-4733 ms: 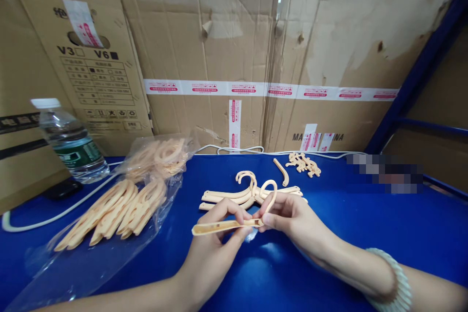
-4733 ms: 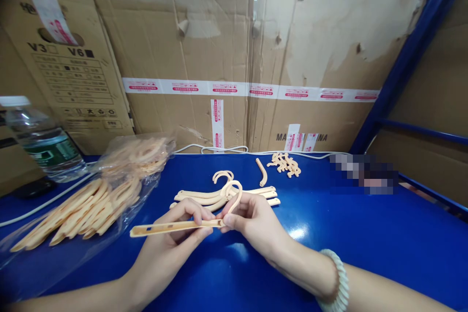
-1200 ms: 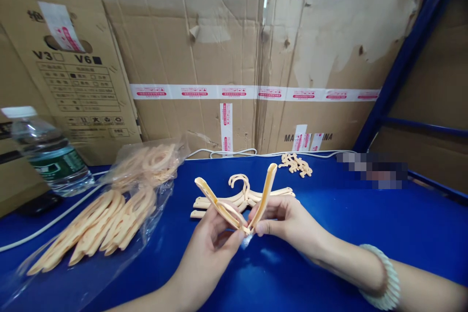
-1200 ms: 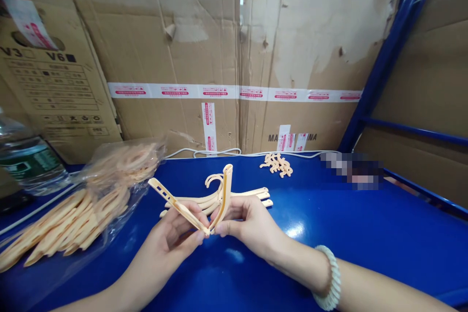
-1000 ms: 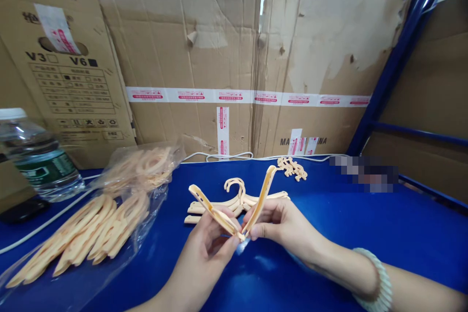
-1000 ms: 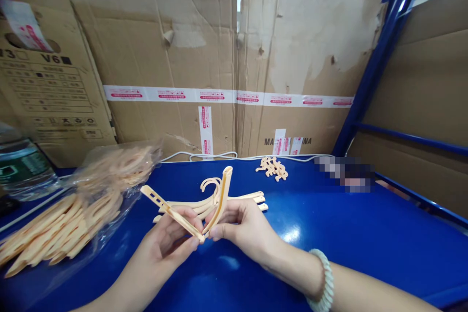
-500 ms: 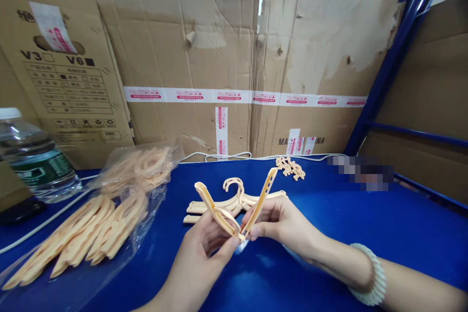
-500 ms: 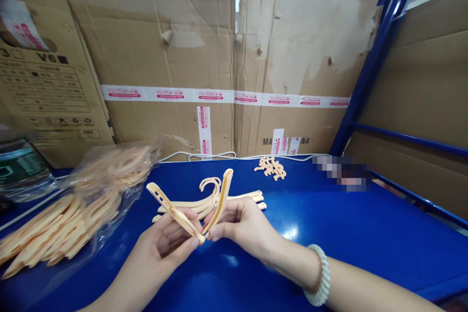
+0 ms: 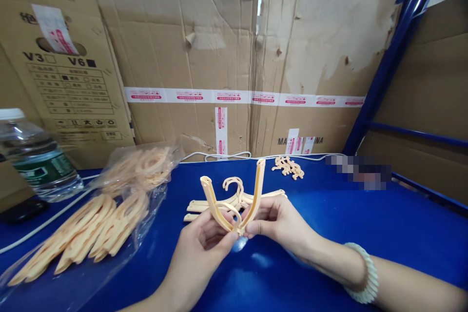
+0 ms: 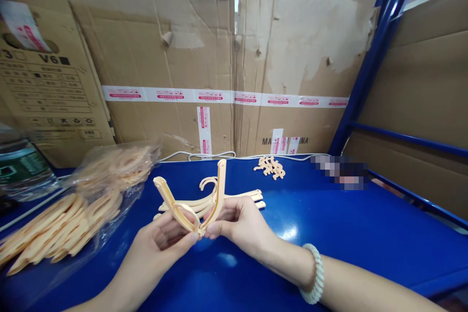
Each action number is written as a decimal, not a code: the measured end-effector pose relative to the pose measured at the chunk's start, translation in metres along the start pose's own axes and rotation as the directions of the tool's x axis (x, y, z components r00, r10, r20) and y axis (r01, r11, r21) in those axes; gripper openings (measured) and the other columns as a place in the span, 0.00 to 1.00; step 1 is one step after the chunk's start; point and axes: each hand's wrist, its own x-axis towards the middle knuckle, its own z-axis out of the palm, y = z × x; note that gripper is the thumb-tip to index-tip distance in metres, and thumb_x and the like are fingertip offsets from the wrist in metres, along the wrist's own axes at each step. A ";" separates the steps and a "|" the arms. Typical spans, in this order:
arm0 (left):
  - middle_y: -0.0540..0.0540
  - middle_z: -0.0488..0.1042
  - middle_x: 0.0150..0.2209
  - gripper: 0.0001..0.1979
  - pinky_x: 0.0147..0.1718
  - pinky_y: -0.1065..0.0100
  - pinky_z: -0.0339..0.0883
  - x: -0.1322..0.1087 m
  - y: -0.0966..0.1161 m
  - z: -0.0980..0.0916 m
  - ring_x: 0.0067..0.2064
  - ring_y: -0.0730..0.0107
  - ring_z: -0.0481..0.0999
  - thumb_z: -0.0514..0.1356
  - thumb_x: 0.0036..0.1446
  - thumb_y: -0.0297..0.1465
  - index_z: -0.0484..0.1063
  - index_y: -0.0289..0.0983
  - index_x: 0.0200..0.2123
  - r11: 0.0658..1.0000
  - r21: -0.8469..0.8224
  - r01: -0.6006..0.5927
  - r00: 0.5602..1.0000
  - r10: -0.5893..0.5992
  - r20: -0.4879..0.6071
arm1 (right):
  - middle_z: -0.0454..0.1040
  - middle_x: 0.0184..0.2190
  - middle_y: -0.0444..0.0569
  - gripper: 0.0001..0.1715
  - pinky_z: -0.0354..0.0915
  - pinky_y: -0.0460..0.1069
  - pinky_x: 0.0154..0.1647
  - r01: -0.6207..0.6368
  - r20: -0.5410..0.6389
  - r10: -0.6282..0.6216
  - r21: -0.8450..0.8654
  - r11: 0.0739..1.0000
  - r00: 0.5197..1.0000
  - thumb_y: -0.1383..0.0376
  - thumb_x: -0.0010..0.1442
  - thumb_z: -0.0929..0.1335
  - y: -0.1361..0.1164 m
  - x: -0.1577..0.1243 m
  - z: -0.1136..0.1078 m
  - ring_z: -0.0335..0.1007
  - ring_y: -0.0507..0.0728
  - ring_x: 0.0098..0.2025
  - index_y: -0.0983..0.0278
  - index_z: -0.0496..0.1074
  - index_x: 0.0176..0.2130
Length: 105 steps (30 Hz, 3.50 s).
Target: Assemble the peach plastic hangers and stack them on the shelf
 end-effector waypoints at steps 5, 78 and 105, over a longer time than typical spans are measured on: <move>0.43 0.82 0.38 0.13 0.43 0.65 0.74 0.002 0.003 0.000 0.40 0.59 0.81 0.69 0.45 0.33 0.74 0.37 0.35 1.000 -0.013 0.011 1.000 -0.011 -0.020 | 0.79 0.26 0.49 0.18 0.71 0.48 0.35 -0.019 0.020 0.017 0.091 0.996 1.000 0.62 0.41 0.80 0.001 0.001 -0.001 0.76 0.53 0.27 0.69 0.77 0.31; 0.52 0.76 0.26 0.02 0.29 0.72 0.60 0.026 0.053 -0.065 0.30 0.66 0.75 0.65 0.48 0.28 0.74 0.40 0.26 0.532 0.788 -0.311 0.950 0.157 0.269 | 0.73 0.26 0.44 0.05 0.61 0.47 0.34 0.345 0.347 -0.006 -0.932 0.113 0.938 0.72 0.47 0.73 -0.057 0.006 -0.091 0.68 0.53 0.30 0.64 0.74 0.26; 0.29 0.69 0.57 0.27 0.52 0.53 0.68 0.036 0.019 -0.046 0.59 0.48 0.67 0.48 0.53 0.13 0.65 0.25 0.57 -0.214 0.916 -0.339 0.941 -0.068 0.332 | 0.77 0.39 0.54 0.20 0.64 0.49 0.42 0.218 0.218 -0.010 -0.975 0.048 0.976 0.73 0.51 0.69 -0.026 0.051 -0.105 0.72 0.60 0.41 0.66 0.77 0.46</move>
